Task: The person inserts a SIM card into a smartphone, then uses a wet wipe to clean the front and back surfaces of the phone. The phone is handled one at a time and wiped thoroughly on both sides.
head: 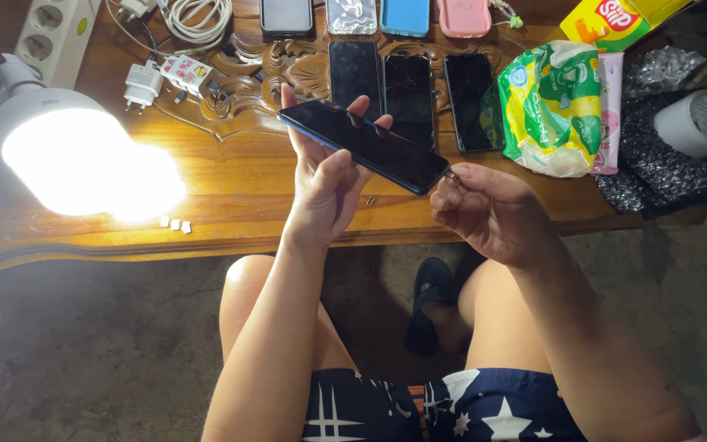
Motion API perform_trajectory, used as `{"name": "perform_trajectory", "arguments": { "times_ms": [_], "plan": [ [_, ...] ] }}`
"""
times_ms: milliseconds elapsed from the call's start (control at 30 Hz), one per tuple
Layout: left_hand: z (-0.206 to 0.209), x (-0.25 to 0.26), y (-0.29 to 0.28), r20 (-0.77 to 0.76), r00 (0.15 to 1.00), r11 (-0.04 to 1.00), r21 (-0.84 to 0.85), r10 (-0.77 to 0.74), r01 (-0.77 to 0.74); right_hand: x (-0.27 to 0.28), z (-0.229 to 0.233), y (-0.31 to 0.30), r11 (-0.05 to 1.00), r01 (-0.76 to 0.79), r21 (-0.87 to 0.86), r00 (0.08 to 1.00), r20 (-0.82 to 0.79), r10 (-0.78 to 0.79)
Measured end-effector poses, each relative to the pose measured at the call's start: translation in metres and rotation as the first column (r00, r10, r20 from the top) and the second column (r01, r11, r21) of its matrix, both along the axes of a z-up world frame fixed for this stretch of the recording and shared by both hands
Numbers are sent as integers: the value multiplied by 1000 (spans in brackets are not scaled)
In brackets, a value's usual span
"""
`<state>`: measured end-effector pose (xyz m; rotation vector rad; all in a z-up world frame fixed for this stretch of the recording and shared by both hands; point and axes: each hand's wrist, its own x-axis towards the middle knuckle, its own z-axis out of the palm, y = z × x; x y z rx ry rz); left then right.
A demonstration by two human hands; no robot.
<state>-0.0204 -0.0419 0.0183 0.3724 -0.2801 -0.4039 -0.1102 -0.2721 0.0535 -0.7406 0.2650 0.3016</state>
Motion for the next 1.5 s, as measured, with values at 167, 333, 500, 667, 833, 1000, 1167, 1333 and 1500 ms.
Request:
{"name": "perform_trajectory", "arguments": {
  "times_ms": [167,333,500,667,833,1000,1167,1333,1500],
  "plan": [
    [-2,2,2,-6,1000,1000,-1,17,-17,2,0,5,1000,-2,0,999,34,2],
    [0,4,5,-23,1000,1000,-21,9,-10,4,-1,11,998,-22,54,997,76,17],
    [2,4,8,-5,1000,1000,-15,4,-4,4,-1,12,998,-43,44,994,100,38],
    [2,3,8,-4,1000,1000,4,0,0,2,-1,11,999,-43,-13,994,100,45],
    [2,4,8,-7,1000,1000,8,-9,9,1,-2,11,988,-22,-155,994,107,39],
    [5,2,13,-23,998,998,-45,-51,50,0,-12,15,959,25,-282,979,202,34],
    [8,1,15,-10,996,990,-110,-84,83,-3,-26,19,934,60,-353,968,250,32],
    [7,0,14,-9,995,984,-145,-101,99,-4,-32,24,937,79,-342,949,314,35],
    [7,-4,14,0,996,984,-153,-93,92,-4,-32,29,936,111,-335,945,326,5]
  ]
}}
